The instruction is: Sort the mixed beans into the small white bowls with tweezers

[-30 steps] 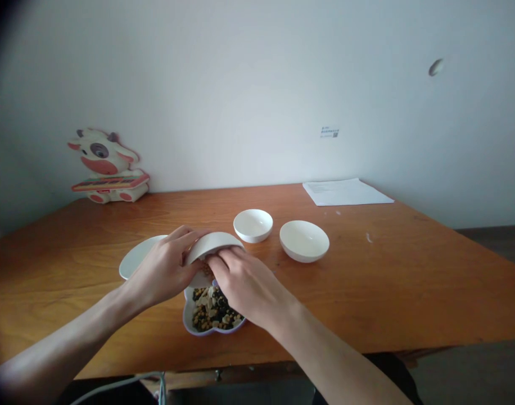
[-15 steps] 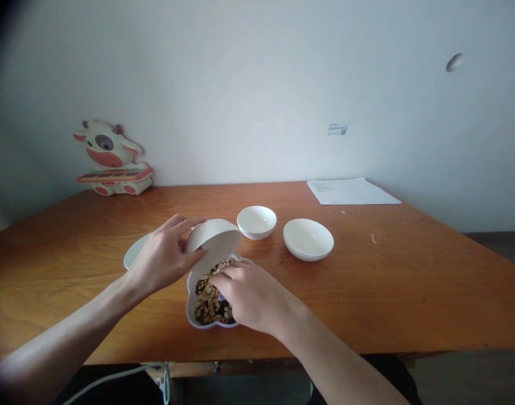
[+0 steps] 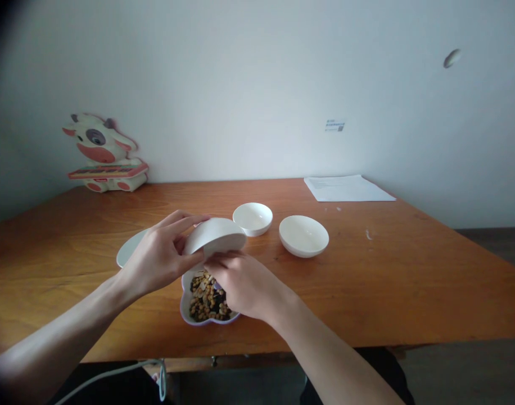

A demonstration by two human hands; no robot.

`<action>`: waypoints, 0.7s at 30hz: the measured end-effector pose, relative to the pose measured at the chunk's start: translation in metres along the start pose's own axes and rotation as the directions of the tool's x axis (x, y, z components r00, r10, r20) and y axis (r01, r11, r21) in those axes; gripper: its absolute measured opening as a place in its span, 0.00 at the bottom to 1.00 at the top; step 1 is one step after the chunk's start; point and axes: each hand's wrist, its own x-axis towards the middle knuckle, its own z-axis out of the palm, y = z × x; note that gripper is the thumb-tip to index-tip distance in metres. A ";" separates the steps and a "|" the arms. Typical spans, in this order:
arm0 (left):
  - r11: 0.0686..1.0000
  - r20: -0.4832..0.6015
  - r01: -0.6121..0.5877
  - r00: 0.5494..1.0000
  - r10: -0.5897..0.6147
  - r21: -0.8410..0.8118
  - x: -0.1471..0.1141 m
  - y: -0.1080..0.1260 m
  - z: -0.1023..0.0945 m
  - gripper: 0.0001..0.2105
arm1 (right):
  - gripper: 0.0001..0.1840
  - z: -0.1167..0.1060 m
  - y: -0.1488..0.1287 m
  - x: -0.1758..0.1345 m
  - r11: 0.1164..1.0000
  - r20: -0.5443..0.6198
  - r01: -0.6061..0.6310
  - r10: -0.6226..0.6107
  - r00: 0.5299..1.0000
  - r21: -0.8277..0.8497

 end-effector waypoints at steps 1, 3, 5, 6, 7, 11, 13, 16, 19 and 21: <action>1.000 -0.001 0.007 1.000 -0.007 0.001 0.001 -0.002 0.000 0.25 | 0.26 -0.002 0.002 -0.003 0.999 -0.004 -0.014 0.014 1.000 0.029; 1.000 -0.006 0.024 1.000 -0.024 -0.001 0.003 -0.006 -0.001 0.25 | 0.27 -0.004 0.006 -0.007 0.997 -0.046 -0.040 0.043 0.998 0.063; 0.999 -0.007 0.032 0.999 -0.032 -0.013 0.004 -0.008 0.000 0.23 | 0.29 -0.003 0.009 -0.009 0.997 -0.112 -0.052 0.058 0.992 0.052; 0.999 -0.005 0.031 0.999 -0.031 -0.025 0.004 -0.008 0.001 0.23 | 0.29 -0.002 0.011 -0.008 0.998 -0.140 -0.052 0.056 0.989 0.030; 0.999 -0.002 0.028 1.000 -0.028 -0.037 0.003 -0.008 0.001 0.22 | 0.29 0.000 0.011 -0.006 0.999 -0.157 -0.046 0.045 0.987 0.001; 0.994 0.017 0.069 0.998 -0.068 -0.079 0.003 -0.009 0.003 0.22 | 0.27 0.000 0.010 -0.004 1.000 -0.156 -0.001 -0.002 0.988 -0.020; 0.979 0.038 0.178 0.984 -0.175 -0.098 0.008 -0.013 0.001 0.22 | 0.24 -0.007 0.007 -0.007 0.998 -0.227 -0.026 0.037 0.973 0.050; 0.929 0.082 0.357 0.933 -0.349 -0.103 0.024 -0.029 0.000 0.21 | 0.19 -0.022 0.004 -0.015 0.972 -0.382 -0.164 0.218 0.898 0.169; 0.872 0.148 0.481 0.872 -0.467 -0.086 0.047 -0.051 0.001 0.19 | 0.26 -0.030 0.006 -0.019 0.920 -0.464 -0.310 0.389 0.796 0.238; 0.830 0.205 0.555 0.820 -0.534 -0.058 0.060 -0.063 0.005 0.19 | 0.34 -0.029 0.010 -0.021 0.887 -0.478 -0.362 0.459 0.749 0.286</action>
